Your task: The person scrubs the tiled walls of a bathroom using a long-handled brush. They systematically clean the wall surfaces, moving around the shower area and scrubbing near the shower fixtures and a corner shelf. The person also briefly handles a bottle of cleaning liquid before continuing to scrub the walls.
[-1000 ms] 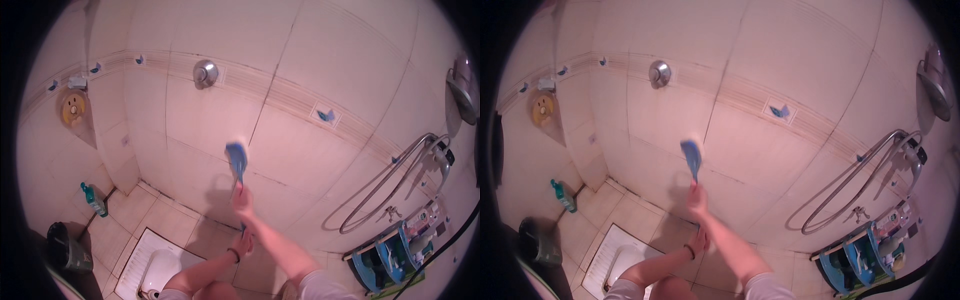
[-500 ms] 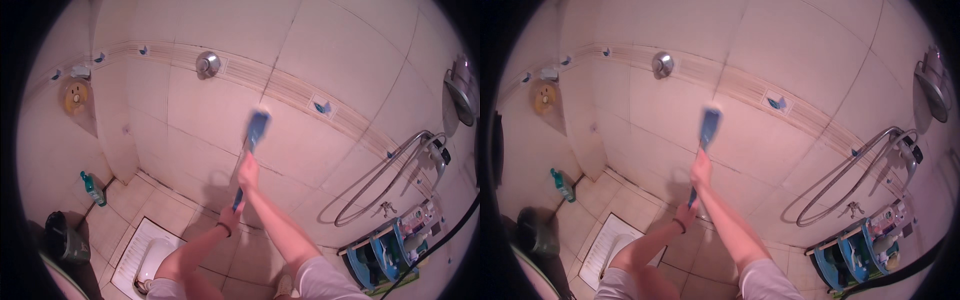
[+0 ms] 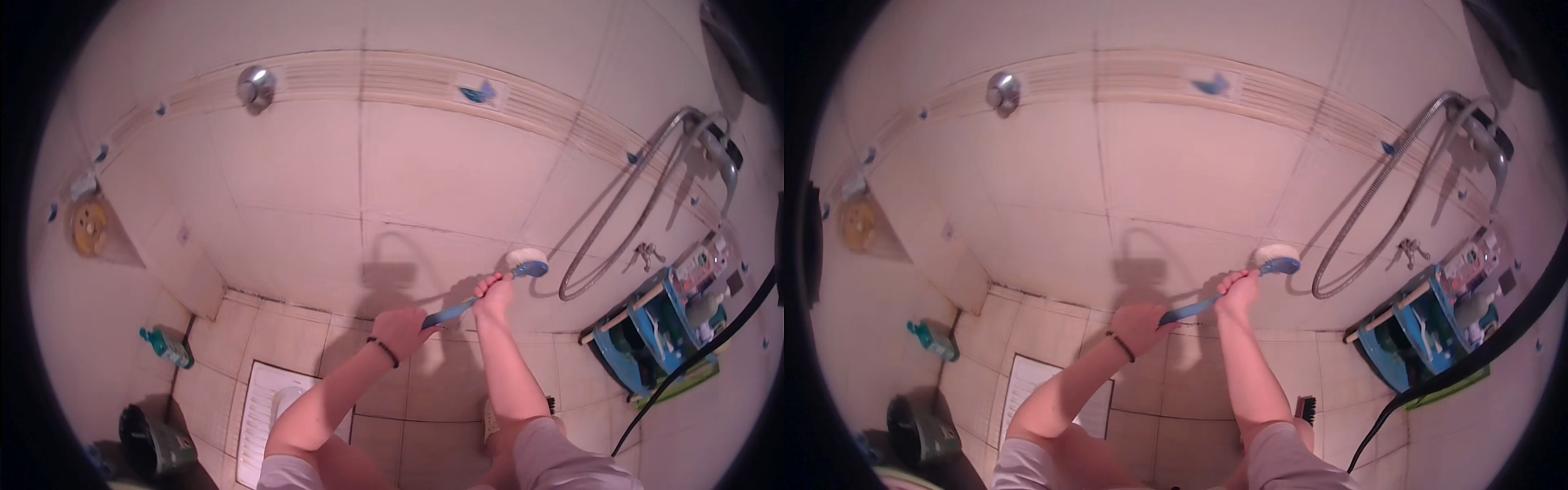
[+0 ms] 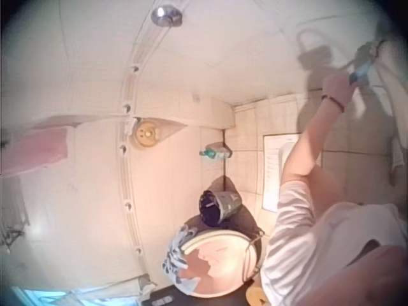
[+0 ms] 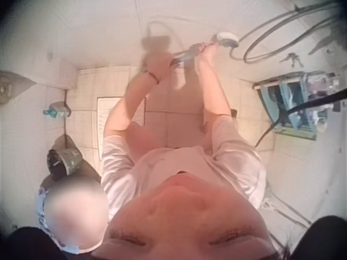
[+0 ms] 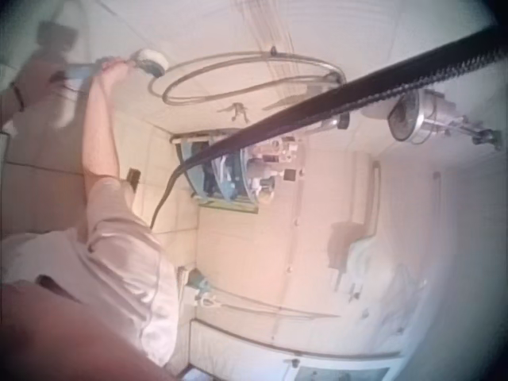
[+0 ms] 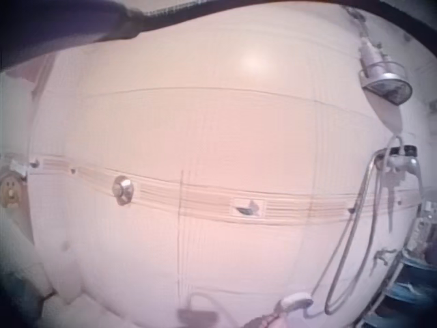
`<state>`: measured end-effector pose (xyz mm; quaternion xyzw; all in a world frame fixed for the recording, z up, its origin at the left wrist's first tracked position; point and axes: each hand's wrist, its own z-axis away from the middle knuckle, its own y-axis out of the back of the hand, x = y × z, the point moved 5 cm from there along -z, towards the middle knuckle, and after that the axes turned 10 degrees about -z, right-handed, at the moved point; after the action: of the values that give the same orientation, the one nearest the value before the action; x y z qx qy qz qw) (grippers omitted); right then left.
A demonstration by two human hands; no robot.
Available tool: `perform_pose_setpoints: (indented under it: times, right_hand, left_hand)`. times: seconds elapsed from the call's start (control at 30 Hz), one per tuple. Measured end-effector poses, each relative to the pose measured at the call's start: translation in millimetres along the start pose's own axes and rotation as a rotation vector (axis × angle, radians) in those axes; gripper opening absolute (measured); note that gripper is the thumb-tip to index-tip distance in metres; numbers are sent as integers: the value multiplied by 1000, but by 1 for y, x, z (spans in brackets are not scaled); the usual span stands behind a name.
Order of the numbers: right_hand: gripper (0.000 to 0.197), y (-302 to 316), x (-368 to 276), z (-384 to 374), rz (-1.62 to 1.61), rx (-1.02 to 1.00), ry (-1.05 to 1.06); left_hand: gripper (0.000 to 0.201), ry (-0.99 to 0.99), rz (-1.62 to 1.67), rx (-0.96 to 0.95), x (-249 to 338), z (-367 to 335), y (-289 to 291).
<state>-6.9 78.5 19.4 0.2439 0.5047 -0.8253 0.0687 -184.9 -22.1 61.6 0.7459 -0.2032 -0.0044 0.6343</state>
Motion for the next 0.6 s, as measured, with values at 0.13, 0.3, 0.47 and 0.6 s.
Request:
perform_pose_setpoints:
  times: [0.13, 0.3, 0.47, 0.6]
  right_hand:
    - [40, -24, 76, 23, -156, -118, 3]
    - [40, -93, 199, 114, 172, -44, -469]
    - [30, -70, 152, 92, -29, -182, -393]
    - [41, -24, 44, 14, -34, -381, 81]
  left_hand:
    - [38, 235, -101, 4, -34, 38, 42]
    - [41, 474, -606, 255, -73, 110, 133]
    - [41, 416, -494, 216, -66, 89, 111]
    - [42, 106, -358, 303, 5, 14, 68]
